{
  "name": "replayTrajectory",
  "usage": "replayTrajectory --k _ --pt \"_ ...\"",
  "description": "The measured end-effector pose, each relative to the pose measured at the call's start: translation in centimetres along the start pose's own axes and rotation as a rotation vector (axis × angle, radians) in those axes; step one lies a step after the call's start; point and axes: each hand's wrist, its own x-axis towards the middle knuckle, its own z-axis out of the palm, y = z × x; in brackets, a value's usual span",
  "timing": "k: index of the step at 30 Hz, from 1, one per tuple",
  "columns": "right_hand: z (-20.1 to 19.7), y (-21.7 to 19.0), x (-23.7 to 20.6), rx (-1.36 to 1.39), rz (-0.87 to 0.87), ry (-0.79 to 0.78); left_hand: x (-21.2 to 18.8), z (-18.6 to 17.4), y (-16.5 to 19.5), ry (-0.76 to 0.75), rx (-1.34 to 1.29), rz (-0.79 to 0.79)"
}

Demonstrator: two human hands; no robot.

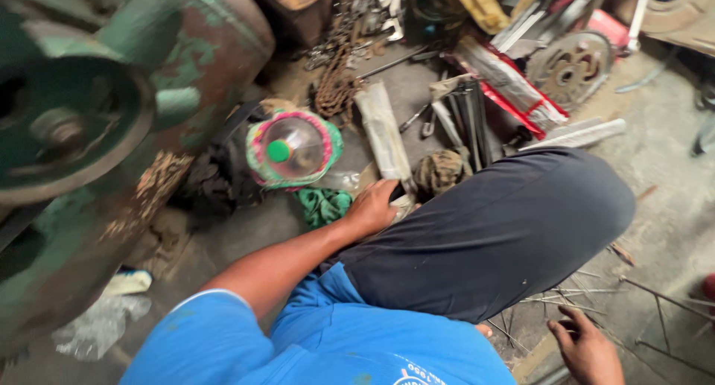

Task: The person sits on the floor and inserts thin metal spokes into a small cylindrical hub. They repeatedly pick up spokes, align them, and push them into the hub's holes, occasionally adjusting the hub's orientation. The person then gathers loose spokes from the floor and organizes them into a bundle.

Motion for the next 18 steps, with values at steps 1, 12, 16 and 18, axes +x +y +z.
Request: replayTrajectory --k 1,12,16,18 --pt "-0.5 -0.1 0.6 -0.026 -0.019 -0.003 -1.9 -1.1 -0.7 0.014 0.041 0.070" --pt "-5.2 -4.8 5.3 -0.204 -0.122 -0.046 -15.7 -13.5 -4.6 -0.083 0.418 -0.496" --pt "-6.1 -7.7 4.2 -0.227 -0.164 -0.013 -14.0 -12.5 -5.3 -0.100 0.391 -0.283" --pt "-6.2 -9.2 3.4 -0.241 -0.168 -0.006 -11.8 -10.4 -6.3 -0.304 0.434 -0.212"
